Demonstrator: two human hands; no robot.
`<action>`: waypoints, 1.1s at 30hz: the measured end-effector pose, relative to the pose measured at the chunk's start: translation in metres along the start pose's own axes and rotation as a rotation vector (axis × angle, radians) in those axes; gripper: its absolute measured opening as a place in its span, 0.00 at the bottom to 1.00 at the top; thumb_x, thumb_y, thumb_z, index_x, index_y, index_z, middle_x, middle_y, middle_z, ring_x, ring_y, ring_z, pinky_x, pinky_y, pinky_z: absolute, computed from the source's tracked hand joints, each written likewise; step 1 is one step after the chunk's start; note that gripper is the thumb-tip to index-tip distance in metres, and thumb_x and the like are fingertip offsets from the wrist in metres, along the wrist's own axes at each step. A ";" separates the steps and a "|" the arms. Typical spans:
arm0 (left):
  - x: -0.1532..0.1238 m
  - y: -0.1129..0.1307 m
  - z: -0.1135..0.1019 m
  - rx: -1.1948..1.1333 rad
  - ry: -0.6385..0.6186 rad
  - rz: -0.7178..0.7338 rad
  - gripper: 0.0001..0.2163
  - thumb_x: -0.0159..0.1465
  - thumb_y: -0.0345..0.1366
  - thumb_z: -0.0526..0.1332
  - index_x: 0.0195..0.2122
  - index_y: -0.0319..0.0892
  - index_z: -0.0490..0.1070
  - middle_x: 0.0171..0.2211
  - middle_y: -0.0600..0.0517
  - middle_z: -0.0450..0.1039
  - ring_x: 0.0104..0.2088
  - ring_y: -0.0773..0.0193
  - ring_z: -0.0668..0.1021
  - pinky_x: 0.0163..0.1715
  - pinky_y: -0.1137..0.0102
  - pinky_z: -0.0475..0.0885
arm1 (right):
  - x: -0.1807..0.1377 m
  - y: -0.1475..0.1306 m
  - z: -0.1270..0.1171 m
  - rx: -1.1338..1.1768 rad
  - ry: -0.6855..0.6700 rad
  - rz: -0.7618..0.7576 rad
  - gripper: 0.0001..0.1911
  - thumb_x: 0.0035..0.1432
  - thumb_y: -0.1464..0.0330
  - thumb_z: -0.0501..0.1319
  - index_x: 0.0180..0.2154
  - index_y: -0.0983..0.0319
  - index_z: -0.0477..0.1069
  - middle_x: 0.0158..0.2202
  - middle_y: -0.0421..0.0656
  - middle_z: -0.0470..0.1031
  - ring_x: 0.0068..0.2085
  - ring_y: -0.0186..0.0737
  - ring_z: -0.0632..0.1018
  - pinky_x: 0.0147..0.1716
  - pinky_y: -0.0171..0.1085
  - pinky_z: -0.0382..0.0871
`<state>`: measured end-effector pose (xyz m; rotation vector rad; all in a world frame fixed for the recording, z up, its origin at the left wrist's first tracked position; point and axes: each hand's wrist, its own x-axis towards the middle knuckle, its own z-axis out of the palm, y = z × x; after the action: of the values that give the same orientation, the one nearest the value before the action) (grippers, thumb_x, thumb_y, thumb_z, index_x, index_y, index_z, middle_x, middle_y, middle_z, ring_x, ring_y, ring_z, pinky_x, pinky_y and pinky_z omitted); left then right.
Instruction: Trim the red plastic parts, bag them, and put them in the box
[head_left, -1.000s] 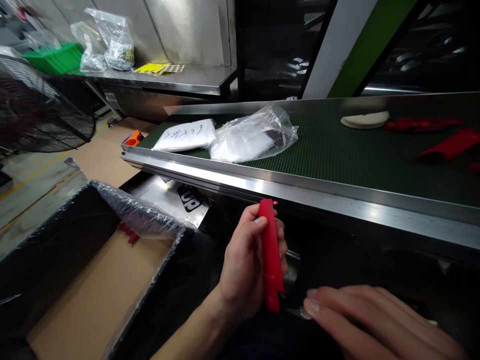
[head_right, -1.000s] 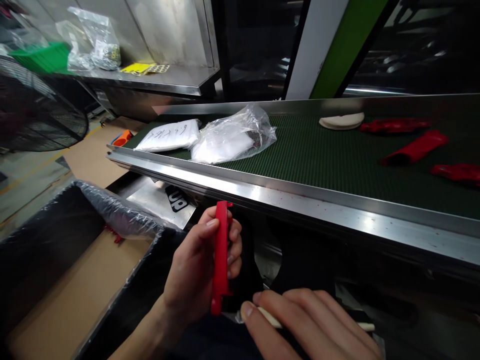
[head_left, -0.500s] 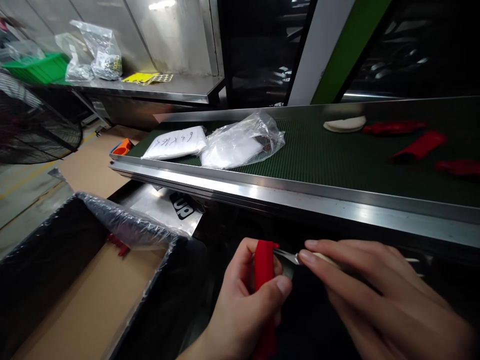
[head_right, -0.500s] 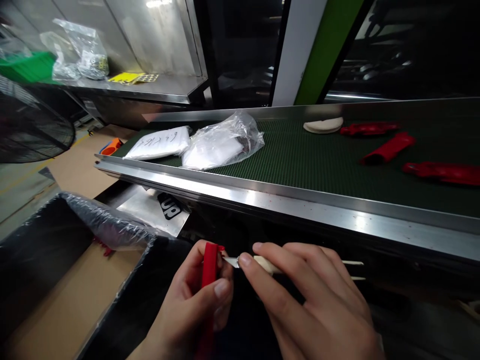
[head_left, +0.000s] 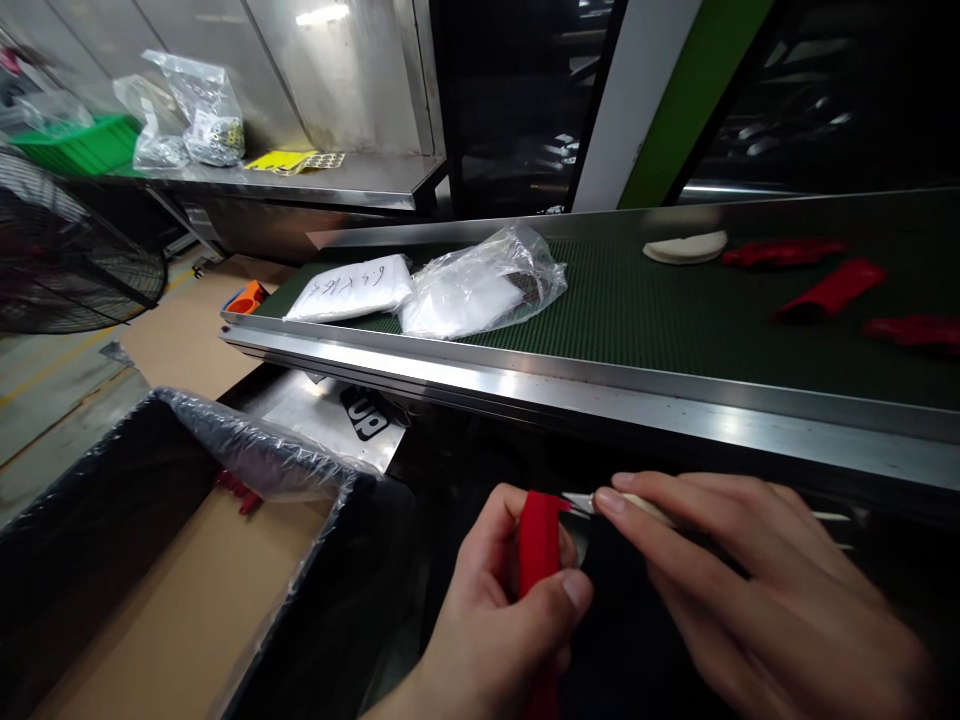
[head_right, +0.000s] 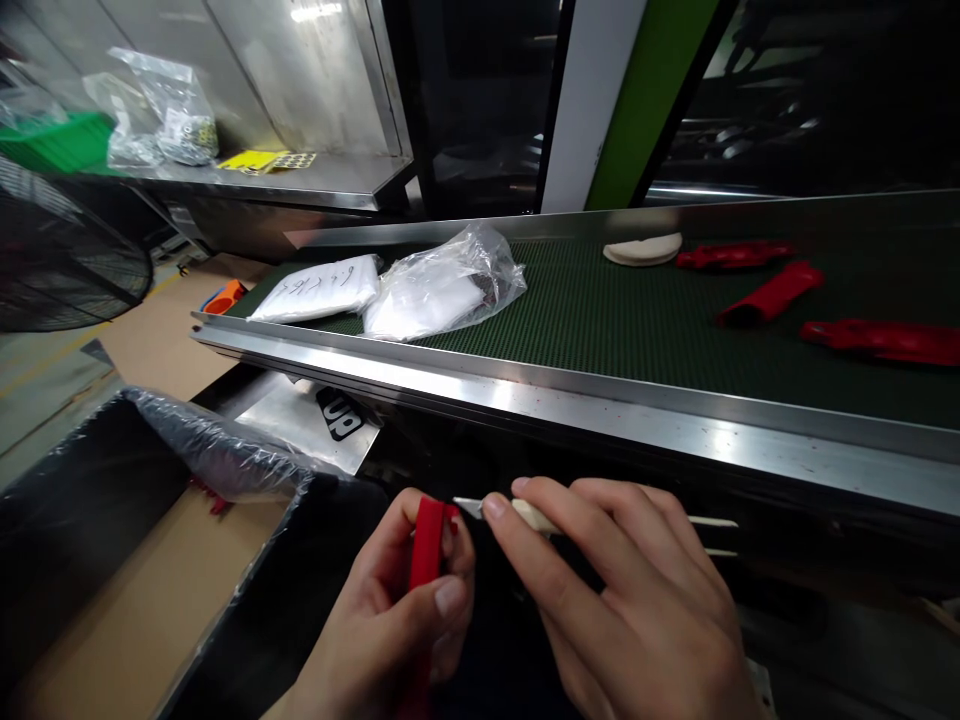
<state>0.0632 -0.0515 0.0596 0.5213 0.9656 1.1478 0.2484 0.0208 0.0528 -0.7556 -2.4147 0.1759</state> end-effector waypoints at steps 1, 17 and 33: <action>0.000 -0.002 -0.001 -0.026 -0.023 -0.008 0.13 0.60 0.38 0.67 0.35 0.43 0.61 0.26 0.58 0.61 0.18 0.79 0.62 0.16 0.83 0.60 | 0.000 0.000 0.000 0.014 0.014 0.047 0.27 0.59 0.80 0.58 0.59 0.58 0.66 0.52 0.45 0.72 0.51 0.44 0.72 0.46 0.44 0.64; 0.007 -0.006 0.000 -0.296 -0.152 0.029 0.07 0.63 0.33 0.61 0.37 0.42 0.61 0.27 0.57 0.65 0.17 0.79 0.64 0.14 0.85 0.63 | 0.002 -0.015 0.002 0.164 0.085 0.038 0.23 0.59 0.83 0.57 0.54 0.63 0.70 0.51 0.49 0.71 0.52 0.44 0.71 0.45 0.43 0.65; 0.000 -0.013 -0.004 -0.116 -0.077 0.007 0.16 0.57 0.40 0.69 0.35 0.43 0.60 0.26 0.59 0.63 0.16 0.80 0.61 0.13 0.84 0.58 | -0.002 -0.006 0.002 0.063 0.110 0.054 0.22 0.60 0.81 0.58 0.55 0.63 0.70 0.49 0.48 0.73 0.49 0.44 0.73 0.43 0.45 0.65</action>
<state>0.0671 -0.0563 0.0472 0.4726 0.8265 1.1741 0.2454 0.0148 0.0525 -0.7816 -2.2758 0.2251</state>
